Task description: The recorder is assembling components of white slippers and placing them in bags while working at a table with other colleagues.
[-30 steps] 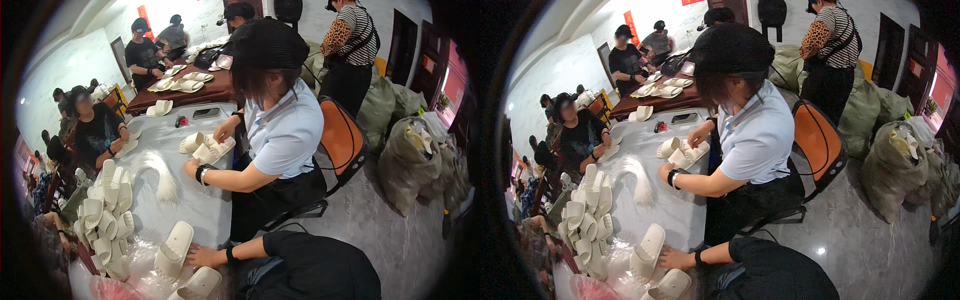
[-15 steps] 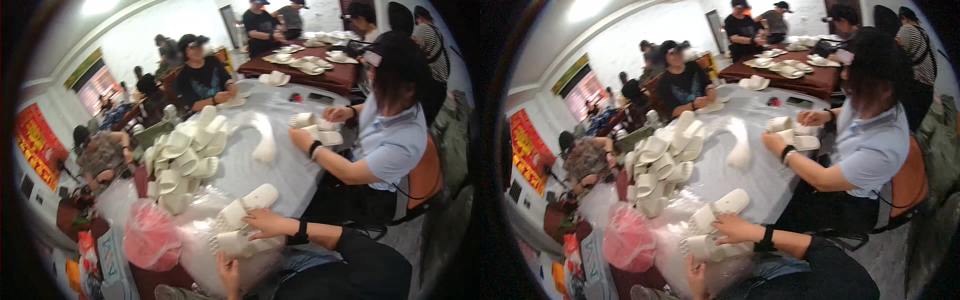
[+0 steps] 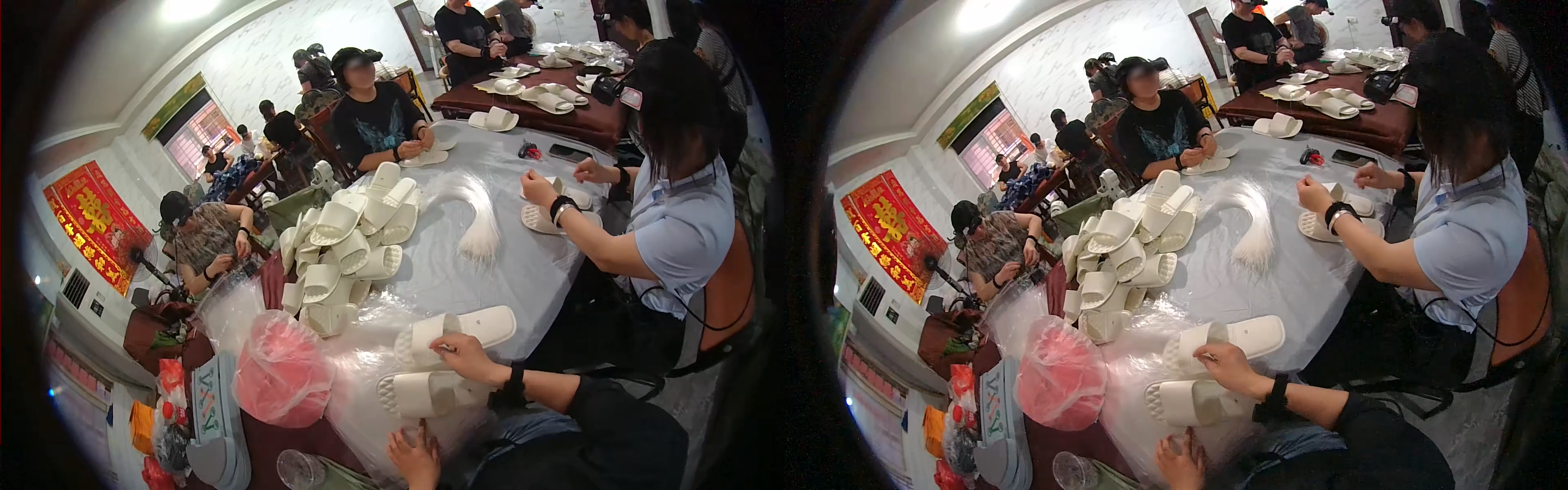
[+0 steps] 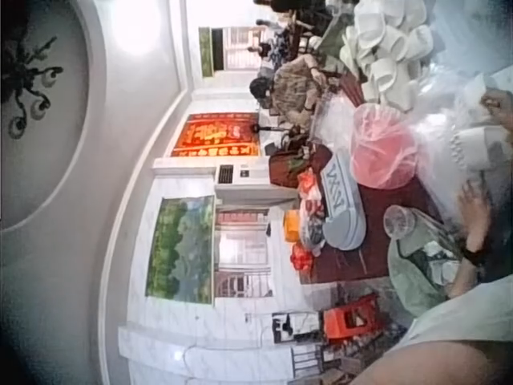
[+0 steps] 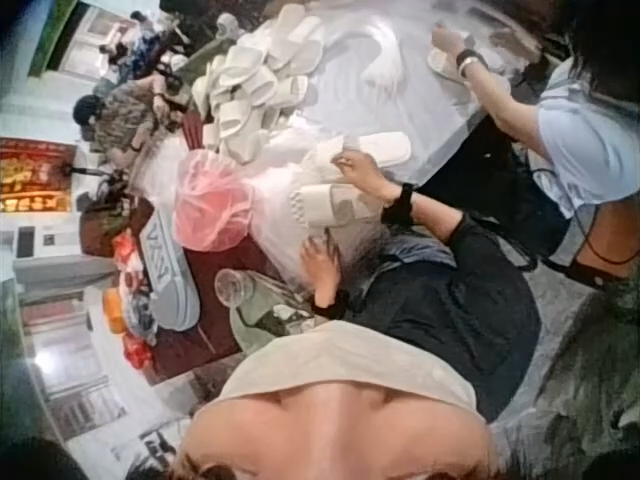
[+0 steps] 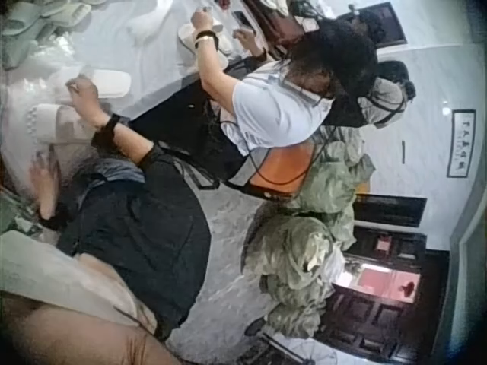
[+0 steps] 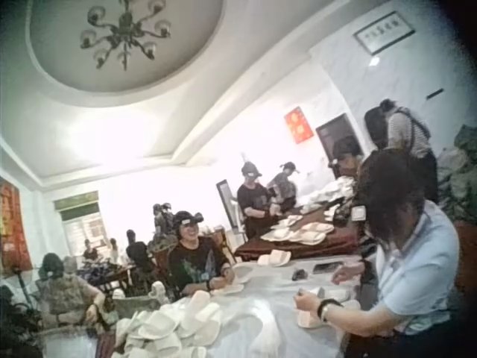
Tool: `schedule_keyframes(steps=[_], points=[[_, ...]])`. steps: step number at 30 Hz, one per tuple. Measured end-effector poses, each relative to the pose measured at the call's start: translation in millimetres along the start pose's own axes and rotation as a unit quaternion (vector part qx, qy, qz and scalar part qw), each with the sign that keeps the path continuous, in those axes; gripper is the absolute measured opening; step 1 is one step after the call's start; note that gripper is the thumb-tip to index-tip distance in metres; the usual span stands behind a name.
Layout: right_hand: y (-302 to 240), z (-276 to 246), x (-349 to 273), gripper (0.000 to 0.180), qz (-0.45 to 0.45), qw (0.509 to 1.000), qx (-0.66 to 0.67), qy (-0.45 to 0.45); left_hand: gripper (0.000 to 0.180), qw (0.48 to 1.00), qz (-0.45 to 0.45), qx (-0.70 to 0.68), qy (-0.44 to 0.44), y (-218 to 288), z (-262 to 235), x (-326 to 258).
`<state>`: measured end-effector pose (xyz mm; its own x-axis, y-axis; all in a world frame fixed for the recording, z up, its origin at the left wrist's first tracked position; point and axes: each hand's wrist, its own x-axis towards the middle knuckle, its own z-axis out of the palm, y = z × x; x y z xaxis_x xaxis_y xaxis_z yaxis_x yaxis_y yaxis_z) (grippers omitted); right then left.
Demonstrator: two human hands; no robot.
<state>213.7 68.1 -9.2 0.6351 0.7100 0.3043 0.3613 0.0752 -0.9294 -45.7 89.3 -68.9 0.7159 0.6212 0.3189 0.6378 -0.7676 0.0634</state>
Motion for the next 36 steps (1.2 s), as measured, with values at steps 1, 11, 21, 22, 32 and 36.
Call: schedule_keyframes(steps=[1,11,21,22,32,36], points=[[-7,-1,0,0.016,0.001,1.0,-0.001,0.003,0.045,1.0,-0.006,-0.01,-0.014,-1,4,1],[24,14,0,0.031,-0.064,0.988,-0.031,-0.138,0.041,1.0,-0.003,-0.019,-0.007,8,-2,-4],[25,11,-15,0.058,-0.15,0.919,-0.338,-0.138,0.052,0.994,-0.051,-0.05,-0.079,14,-5,-5],[24,10,-15,0.058,-0.15,0.919,-0.337,-0.14,0.051,0.994,-0.047,-0.047,-0.085,15,-6,-3],[19,26,-1,0.029,-0.1,0.941,-0.29,-0.143,0.051,0.983,-0.042,-0.169,-0.055,-2,-9,2],[4,4,-14,0.03,-0.191,0.97,-0.122,-0.084,0.041,0.963,-0.027,-0.264,-0.057,-23,-13,0]])
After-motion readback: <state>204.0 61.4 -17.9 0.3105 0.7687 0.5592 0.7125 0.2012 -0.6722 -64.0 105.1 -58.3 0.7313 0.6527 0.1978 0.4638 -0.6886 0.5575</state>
